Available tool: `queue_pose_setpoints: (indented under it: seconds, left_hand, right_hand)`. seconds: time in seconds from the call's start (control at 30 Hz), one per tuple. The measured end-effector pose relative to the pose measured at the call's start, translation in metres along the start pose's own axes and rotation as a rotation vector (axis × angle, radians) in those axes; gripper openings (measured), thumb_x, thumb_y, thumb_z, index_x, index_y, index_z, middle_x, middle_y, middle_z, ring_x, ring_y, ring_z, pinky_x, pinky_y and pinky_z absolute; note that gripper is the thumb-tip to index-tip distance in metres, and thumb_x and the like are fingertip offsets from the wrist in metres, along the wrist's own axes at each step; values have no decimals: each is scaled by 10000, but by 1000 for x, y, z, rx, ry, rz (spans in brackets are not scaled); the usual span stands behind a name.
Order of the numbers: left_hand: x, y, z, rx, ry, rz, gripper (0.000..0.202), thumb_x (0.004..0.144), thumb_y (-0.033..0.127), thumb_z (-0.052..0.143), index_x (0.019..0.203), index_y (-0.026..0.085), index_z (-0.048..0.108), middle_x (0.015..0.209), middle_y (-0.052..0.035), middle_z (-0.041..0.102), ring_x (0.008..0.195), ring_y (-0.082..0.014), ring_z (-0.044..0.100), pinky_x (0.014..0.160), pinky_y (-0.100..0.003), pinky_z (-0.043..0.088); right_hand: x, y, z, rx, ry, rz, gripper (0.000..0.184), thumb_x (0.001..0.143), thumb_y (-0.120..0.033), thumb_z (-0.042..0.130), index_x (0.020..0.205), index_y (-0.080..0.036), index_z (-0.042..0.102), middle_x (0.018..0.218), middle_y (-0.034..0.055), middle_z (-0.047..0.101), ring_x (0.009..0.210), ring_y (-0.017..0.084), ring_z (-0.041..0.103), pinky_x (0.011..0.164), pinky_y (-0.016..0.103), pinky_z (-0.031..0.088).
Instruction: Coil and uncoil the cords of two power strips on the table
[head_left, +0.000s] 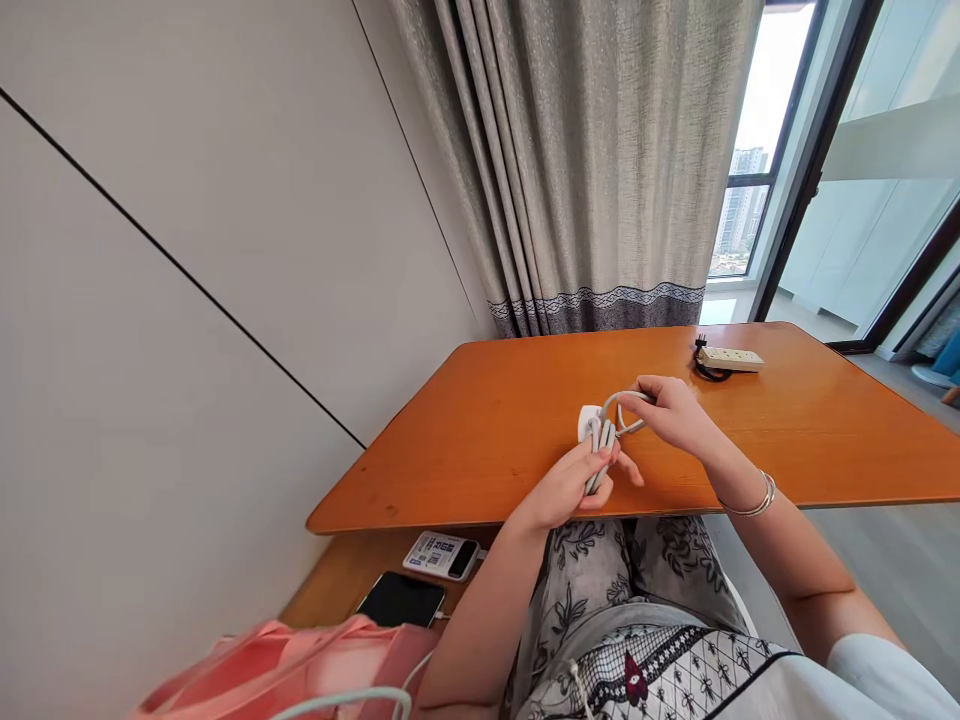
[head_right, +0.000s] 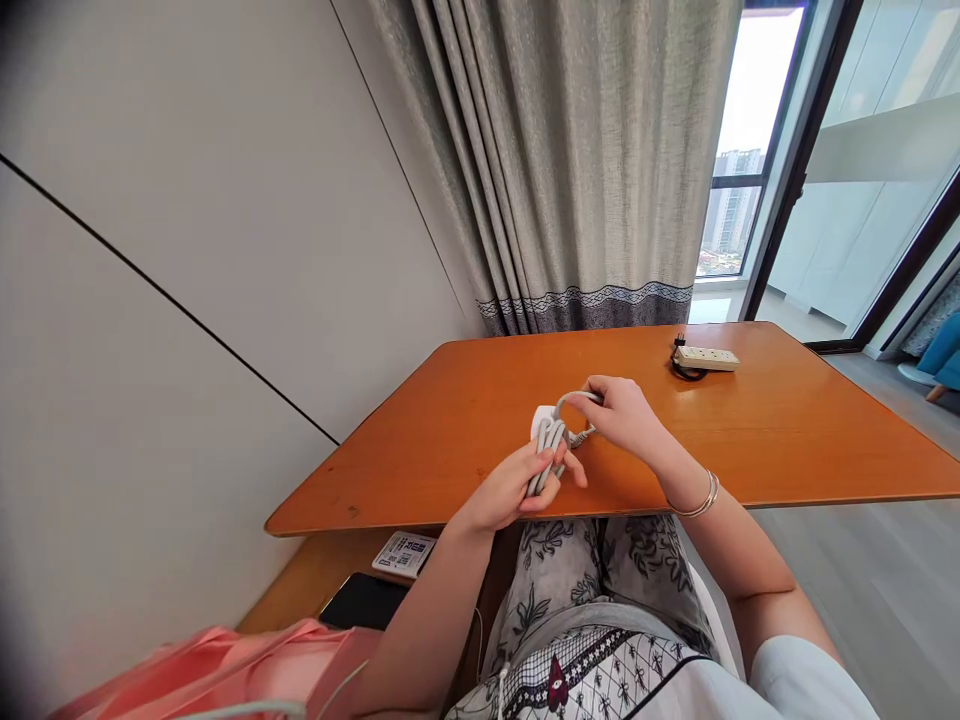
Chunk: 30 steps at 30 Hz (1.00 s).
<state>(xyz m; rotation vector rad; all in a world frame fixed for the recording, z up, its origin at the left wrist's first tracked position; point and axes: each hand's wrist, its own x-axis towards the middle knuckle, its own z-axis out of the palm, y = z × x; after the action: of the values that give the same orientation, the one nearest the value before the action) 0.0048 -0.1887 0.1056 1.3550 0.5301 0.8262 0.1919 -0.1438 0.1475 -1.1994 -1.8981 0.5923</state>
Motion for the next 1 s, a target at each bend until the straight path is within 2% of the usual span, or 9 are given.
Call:
queue_pose_setpoints:
  seconds: [0.17, 0.27, 0.43, 0.53, 0.67, 0.73, 0.8, 0.9, 1.0]
  left_hand:
    - [11, -8, 3, -3, 243, 82, 353, 868, 507, 653, 901, 181, 522, 605, 79, 464, 378, -21, 258, 402, -195, 124]
    - [16, -11, -1, -146, 358, 87, 328, 821, 464, 690, 856, 171, 547, 548, 77, 422, 395, -37, 274, 403, -197, 144]
    - [16, -10, -4, -276, 319, 123, 332, 818, 481, 616, 833, 155, 553, 815, -34, 640, 413, -38, 337, 359, -203, 192]
    - [15, -5, -1, -267, 352, 190, 365, 817, 509, 650, 831, 168, 520, 845, -29, 644, 415, -32, 354, 362, -187, 197]
    - [14, 6, -1, -267, 361, 286, 391, 807, 501, 695, 787, 178, 474, 762, -1, 631, 400, -19, 324, 407, -180, 240]
    - [12, 14, -3, -290, 351, 326, 389, 822, 494, 683, 766, 191, 445, 679, 15, 605, 394, -33, 302, 403, -186, 233]
    - [9, 22, -6, -318, 338, 362, 387, 836, 497, 672, 760, 207, 426, 591, 34, 552, 394, -59, 302, 397, -196, 235]
    - [2, 31, -5, -368, 338, 420, 394, 854, 495, 661, 746, 223, 398, 510, 52, 465, 425, -98, 354, 429, -210, 300]
    - [-4, 35, 0, -422, 359, 446, 419, 883, 484, 633, 717, 228, 346, 484, 50, 421, 517, -133, 466, 518, -225, 398]
  right_hand:
    - [-34, -30, 0, 104, -190, -107, 287, 972, -380, 474, 840, -176, 626, 697, 6, 628, 599, 119, 514, 589, 244, 391]
    - [-54, -37, 11, 65, -238, -175, 248, 982, -312, 473, 1139, -182, 614, 893, 54, 696, 718, 159, 599, 682, 279, 458]
    - [-82, -29, 41, -128, -310, -242, 605, 984, -266, 447, 1546, -166, 247, 1109, 147, 675, 890, 251, 655, 787, 392, 514]
    - [-95, -19, 56, -226, -358, -293, 743, 983, -297, 452, 1594, -130, 65, 1155, 192, 634, 928, 289, 654, 778, 434, 533]
    - [-102, -10, 59, -151, -407, -398, 807, 970, -276, 479, 1600, -149, -9, 1199, 181, 619, 995, 282, 629, 835, 443, 532]
    - [-101, -6, 56, -28, -442, -396, 764, 960, -229, 485, 1595, -169, 64, 1183, 145, 638, 963, 239, 629, 857, 404, 524]
    - [-97, 0, 53, 50, -503, -320, 609, 957, -195, 475, 1532, -179, 275, 1087, 100, 671, 889, 206, 631, 829, 360, 519]
    - [-89, 14, 50, 78, -617, -214, 326, 974, -191, 453, 1284, -190, 553, 983, 67, 689, 867, 194, 639, 808, 330, 510]
    - [-80, 26, 47, 65, -654, -233, 231, 999, -207, 428, 1118, -195, 627, 973, 60, 702, 867, 179, 649, 799, 300, 500]
